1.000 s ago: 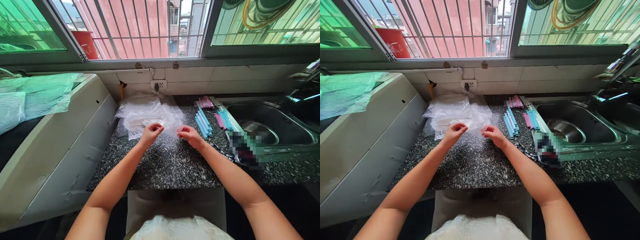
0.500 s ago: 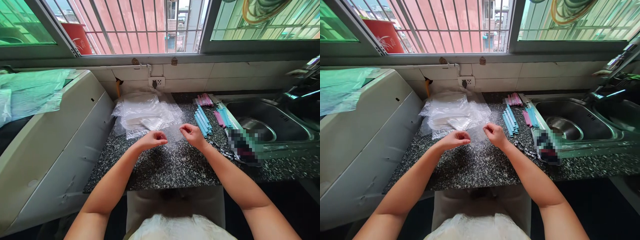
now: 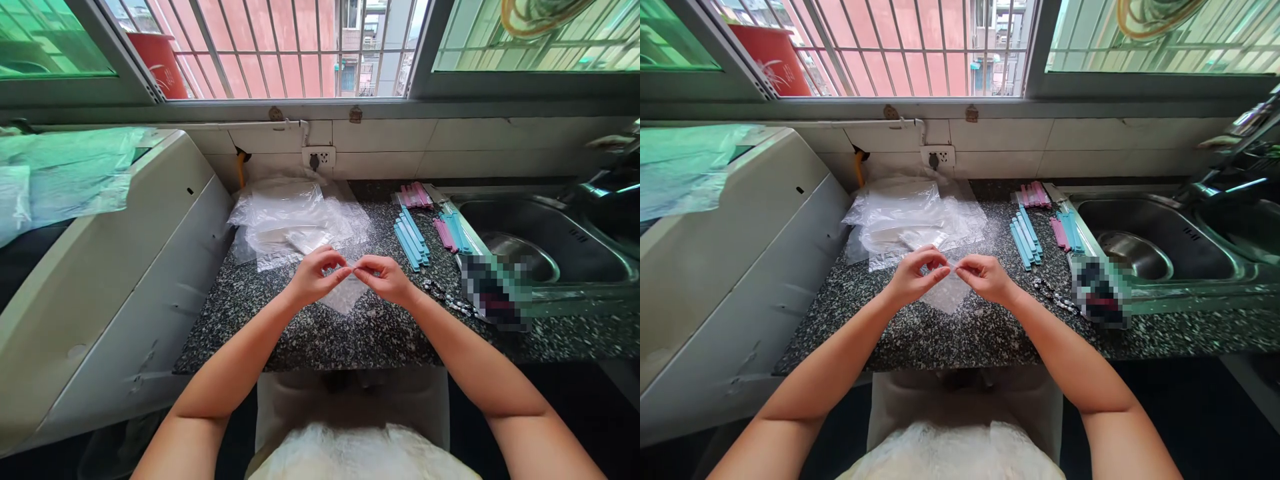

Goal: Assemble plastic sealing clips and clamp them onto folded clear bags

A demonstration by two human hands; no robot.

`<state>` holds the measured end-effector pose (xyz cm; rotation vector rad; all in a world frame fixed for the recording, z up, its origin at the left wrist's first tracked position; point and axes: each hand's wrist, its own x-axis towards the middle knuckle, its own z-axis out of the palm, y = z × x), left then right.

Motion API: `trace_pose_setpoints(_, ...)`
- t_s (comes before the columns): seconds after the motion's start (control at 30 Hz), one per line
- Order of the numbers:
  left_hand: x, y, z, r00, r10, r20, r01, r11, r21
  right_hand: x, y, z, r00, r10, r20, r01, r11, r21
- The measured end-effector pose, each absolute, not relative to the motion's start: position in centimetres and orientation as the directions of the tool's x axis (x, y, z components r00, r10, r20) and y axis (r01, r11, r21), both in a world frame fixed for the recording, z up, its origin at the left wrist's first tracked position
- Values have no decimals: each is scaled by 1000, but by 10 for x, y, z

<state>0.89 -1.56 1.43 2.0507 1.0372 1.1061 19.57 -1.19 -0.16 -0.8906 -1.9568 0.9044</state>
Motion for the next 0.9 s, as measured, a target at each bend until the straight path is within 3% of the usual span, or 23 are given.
trace_pose_setpoints(0.33, 10, -15, 10, 357, 820, 447, 342, -560, 755, 193, -13, -4, -468, 811, 349, 300, 518, -801)
trace_pose_setpoints(0.63, 13, -16, 7, 359, 816, 453, 346, -567, 748, 190, -15, -5, -379, 852, 360, 294, 480, -827)
trace_pose_setpoints(0.9, 15, -15, 3, 357, 771, 528, 308, -630, 712, 190, -17, -4, -389, 796, 463, 338, 591, -733)
